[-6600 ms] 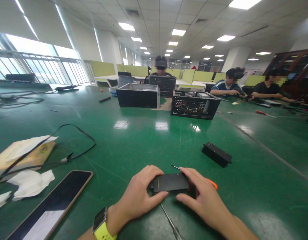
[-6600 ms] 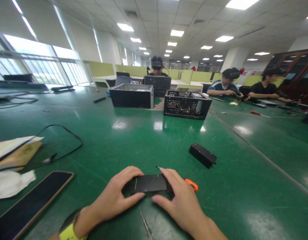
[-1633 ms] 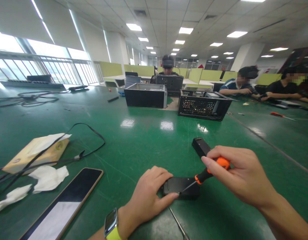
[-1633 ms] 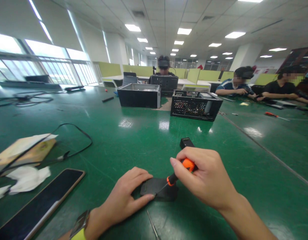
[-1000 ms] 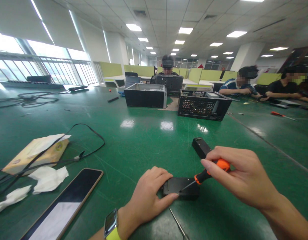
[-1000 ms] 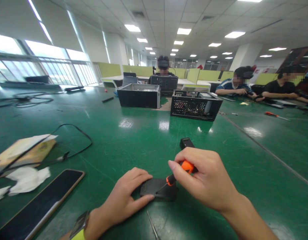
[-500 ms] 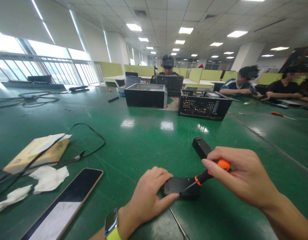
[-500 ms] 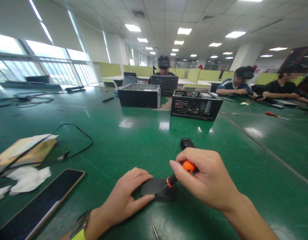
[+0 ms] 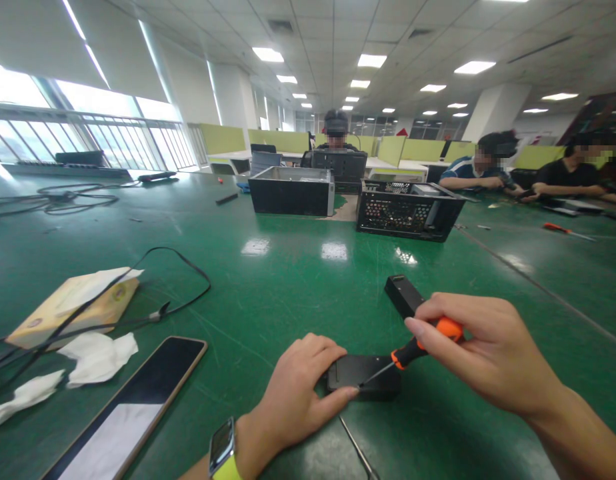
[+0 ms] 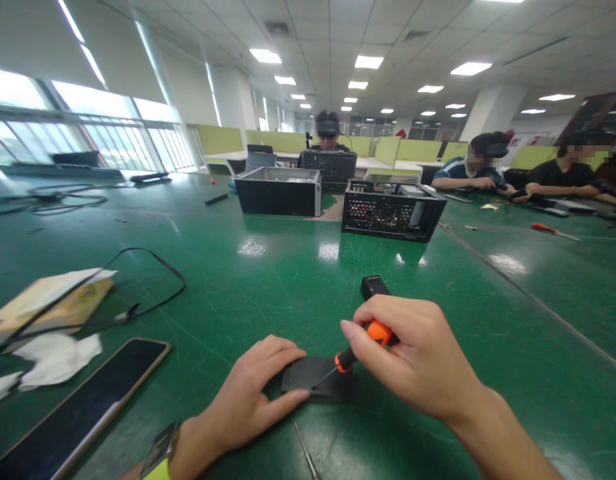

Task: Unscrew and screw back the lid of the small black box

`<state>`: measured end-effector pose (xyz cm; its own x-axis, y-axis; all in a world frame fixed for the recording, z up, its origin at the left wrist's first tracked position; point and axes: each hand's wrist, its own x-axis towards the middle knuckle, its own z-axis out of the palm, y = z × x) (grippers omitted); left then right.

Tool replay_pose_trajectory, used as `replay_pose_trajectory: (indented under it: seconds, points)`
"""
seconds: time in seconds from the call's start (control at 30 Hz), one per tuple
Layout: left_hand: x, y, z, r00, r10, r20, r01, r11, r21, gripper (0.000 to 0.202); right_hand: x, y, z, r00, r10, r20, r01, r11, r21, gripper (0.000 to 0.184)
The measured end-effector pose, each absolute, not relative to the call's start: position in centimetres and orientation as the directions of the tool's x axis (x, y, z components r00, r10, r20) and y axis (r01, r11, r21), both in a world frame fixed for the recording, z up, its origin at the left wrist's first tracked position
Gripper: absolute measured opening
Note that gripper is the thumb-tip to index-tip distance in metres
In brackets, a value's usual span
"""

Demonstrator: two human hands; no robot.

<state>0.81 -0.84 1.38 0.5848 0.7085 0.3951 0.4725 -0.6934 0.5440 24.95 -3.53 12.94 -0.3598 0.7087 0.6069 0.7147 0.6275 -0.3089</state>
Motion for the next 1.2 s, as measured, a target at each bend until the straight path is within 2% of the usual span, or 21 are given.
replay_pose_trajectory:
  seconds: [0.2,0.33,0.43,0.53,0.7,0.73,0.8,0.93,1.1,1.2]
  points:
    - [0.8,-0.9,1.4,0.587,0.709,0.39,0.475,-0.692,0.544,0.033,24.9,-3.7,13.1,-0.393,0.701,0.595,0.709,0.643,-0.29,0.021]
    - [0.8,-0.9,1.5,0.582,0.713,0.39,0.479,-0.689,0.544,0.033,25.4,-4.2,13.6,-0.466,0.69,0.555,0.69,0.675,-0.26,0.005]
    - [0.9,-0.8,1.5,0.582,0.713,0.391,0.479,-0.689,0.544,0.033,25.9,-4.7,13.9,-0.508,0.696,0.508,0.663,0.692,-0.285,0.023]
    - [0.9,-0.8,1.4,0.584,0.71,0.394,0.475,-0.692,0.543,0.033,26.2,-5.0,13.9,-0.498,0.707,0.502,0.678,0.679,-0.283,0.029]
    - [0.8,-0.9,1.3,0.588,0.703,0.399,0.478,-0.7,0.53,0.033,26.0,-4.7,13.6,-0.44,0.701,0.562,0.697,0.661,-0.279,0.008]
    - [0.8,-0.9,1.3,0.586,0.703,0.403,0.481,-0.702,0.525,0.033,26.1,-4.6,13.5,-0.414,0.705,0.576,0.706,0.648,-0.285,0.011]
    - [0.8,-0.9,1.4,0.583,0.701,0.411,0.487,-0.706,0.514,0.033,26.7,-4.6,13.0,-0.298,0.721,0.626,0.767,0.571,-0.293,0.017]
    - [0.9,-0.8,1.4,0.571,0.699,0.431,0.497,-0.712,0.496,0.032,28.8,-5.5,9.2,-0.022,0.739,0.674,0.897,0.312,-0.314,0.022]
    - [1.0,-0.8,1.5,0.563,0.696,0.446,0.517,-0.717,0.467,0.029,31.2,-8.0,2.4,-0.001,0.875,0.483,0.934,0.173,-0.311,0.024]
    - [1.2,-0.8,1.4,0.56,0.692,0.456,0.521,-0.722,0.456,0.029,30.9,-9.3,0.7,-0.029,0.921,0.389,0.946,0.151,-0.286,0.022]
